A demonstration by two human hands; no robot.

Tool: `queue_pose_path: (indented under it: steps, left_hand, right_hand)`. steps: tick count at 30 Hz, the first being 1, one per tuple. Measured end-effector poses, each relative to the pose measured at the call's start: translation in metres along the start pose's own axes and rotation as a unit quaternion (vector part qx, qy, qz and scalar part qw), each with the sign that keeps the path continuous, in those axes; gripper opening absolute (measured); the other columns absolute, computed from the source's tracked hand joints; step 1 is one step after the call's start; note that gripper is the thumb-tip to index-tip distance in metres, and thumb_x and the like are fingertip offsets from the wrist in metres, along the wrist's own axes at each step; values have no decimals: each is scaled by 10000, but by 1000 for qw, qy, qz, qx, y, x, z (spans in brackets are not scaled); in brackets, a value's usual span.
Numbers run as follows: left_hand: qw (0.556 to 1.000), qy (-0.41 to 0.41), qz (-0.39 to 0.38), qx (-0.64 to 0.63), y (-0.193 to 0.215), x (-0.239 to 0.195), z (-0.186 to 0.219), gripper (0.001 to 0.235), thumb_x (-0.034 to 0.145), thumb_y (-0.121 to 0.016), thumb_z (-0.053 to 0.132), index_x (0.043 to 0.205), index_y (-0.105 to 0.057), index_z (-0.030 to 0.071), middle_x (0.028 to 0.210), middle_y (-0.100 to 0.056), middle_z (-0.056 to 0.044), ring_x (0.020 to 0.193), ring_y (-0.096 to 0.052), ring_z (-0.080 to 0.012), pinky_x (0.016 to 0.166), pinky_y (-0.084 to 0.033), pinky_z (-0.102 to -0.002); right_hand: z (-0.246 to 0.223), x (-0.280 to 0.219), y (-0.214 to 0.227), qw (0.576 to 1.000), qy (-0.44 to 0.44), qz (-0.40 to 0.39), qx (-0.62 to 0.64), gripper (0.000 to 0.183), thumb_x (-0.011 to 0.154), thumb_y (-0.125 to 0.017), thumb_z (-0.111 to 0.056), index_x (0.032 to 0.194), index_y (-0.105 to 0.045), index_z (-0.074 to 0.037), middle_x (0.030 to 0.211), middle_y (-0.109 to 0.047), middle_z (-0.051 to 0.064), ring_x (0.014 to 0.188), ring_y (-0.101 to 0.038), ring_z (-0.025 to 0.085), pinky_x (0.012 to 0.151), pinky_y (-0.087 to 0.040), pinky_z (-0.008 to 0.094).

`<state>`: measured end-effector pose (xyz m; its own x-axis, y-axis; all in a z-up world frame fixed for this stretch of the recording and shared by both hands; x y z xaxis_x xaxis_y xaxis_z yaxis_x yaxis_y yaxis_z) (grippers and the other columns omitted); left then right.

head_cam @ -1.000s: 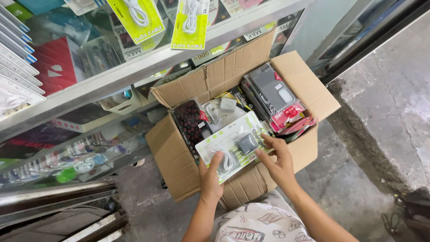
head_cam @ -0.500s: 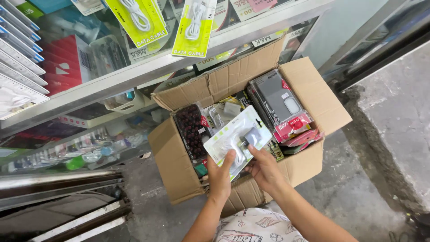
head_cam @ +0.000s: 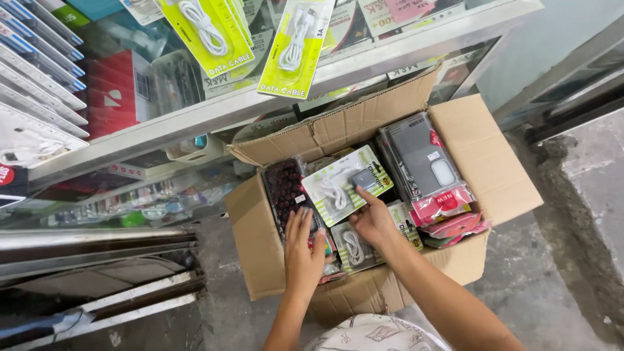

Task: The person takes packaged phone chargers out of a cardboard box, opens the clear plastic blister packaging, and arranges the charger heads and cables. They place the packaged chargers onto the glass display shelf among other phone accessories, handling several units one at a time.

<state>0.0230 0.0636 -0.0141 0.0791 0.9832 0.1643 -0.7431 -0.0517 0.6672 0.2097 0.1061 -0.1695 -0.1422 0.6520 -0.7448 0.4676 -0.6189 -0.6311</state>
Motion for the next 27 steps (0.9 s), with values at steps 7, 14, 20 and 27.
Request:
queue_pose_path:
  steps: [7,14,20,27]
  left_hand:
    - [998,14,-58,23,-6,-3,-4,521,969,-630,217,1412,-551,-45,1535,-487,-225,1493,-342,-433,1182,-323,-479]
    - [997,10,-62,40,-7,1,-2,506,948,-653,212,1364,-581,-68,1521,-503,-227,1475,-372,-425,1175,-341,-458]
    - [997,16,-61,47,-9,1,-4,489,944,-655,200,1357,-595,-55,1509,-522,-211,1471,-384,-412,1169,-352,-451]
    - [997,25,-60,45,-7,5,1,483,944,-658,198,1353,-598,-52,1501,-532,-210,1468,-391,-404,1170,-353,-451]
  right_hand:
    - [-2,28,7,998,-11,49,44,280,874,-766,-320,1061,-664,-139,978,-702,20,783,-598,167,593,-417,297]
    - [7,54,11,995,43,68,62,276,874,-799,-266,1088,-659,-164,1013,-670,19,878,-596,170,716,-483,311]
    - [4,42,-16,993,84,79,18,313,854,-800,-239,1123,-642,-210,1028,-657,-8,888,-588,173,748,-487,345]
    - [2,56,-13,991,97,91,-12,370,832,-817,-248,1144,-629,-179,1020,-610,21,890,-548,202,769,-498,367]
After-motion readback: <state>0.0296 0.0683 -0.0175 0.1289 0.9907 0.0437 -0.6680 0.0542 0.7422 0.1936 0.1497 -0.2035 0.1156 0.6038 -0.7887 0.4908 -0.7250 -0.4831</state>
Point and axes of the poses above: each hand's wrist, its own x-axis towards the middle knuckle, its own y-axis out of the back of the hand, z = x × y, the point moved 4 cm from there along x, towards the middle knuckle
